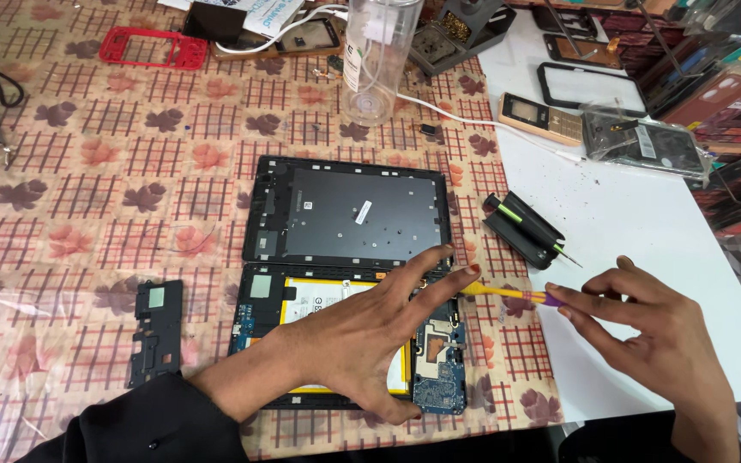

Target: The person disassembles a tablet by removing screws and prying open the casing. They disconnect ribbon cables and remove the motherboard from the device using a screwdriver and a plastic pry tool.

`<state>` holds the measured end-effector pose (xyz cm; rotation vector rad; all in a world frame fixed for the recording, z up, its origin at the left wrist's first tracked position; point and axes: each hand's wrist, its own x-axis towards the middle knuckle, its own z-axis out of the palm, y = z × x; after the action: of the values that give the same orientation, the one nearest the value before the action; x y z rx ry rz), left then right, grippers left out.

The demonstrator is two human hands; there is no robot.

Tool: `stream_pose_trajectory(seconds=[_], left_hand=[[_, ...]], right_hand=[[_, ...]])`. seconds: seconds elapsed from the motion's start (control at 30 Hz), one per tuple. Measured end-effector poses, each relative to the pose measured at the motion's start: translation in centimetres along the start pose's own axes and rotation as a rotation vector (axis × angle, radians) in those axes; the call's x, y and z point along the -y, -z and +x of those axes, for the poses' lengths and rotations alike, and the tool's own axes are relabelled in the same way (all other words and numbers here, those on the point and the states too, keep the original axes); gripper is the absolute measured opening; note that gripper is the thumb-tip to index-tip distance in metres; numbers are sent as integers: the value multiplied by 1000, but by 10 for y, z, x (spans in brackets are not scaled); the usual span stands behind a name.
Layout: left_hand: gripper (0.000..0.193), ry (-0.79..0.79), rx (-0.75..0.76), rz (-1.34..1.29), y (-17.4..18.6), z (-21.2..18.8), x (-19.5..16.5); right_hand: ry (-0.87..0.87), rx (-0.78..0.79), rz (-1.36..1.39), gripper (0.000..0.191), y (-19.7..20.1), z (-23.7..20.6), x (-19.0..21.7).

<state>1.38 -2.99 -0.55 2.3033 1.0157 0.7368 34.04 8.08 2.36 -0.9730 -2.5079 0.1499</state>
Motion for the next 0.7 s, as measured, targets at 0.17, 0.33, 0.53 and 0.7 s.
stream_pose_trajectory(seconds=[0.17,0.33,0.53,0.7], left_hand=[[142,57,63,8,2,2,-1],[140,32,43,14,2,2,-2],[139,31,35,7,1,1,0],[138,16,26,6,2,1,0]], right_hand=[[19,-65,16,35,-6,-5,-7],[-117,19,72,32,-9,-7,-8],[-55,-4,144,38,-11,-8,-7],[-99,46,297,40,-31,-2,0]])
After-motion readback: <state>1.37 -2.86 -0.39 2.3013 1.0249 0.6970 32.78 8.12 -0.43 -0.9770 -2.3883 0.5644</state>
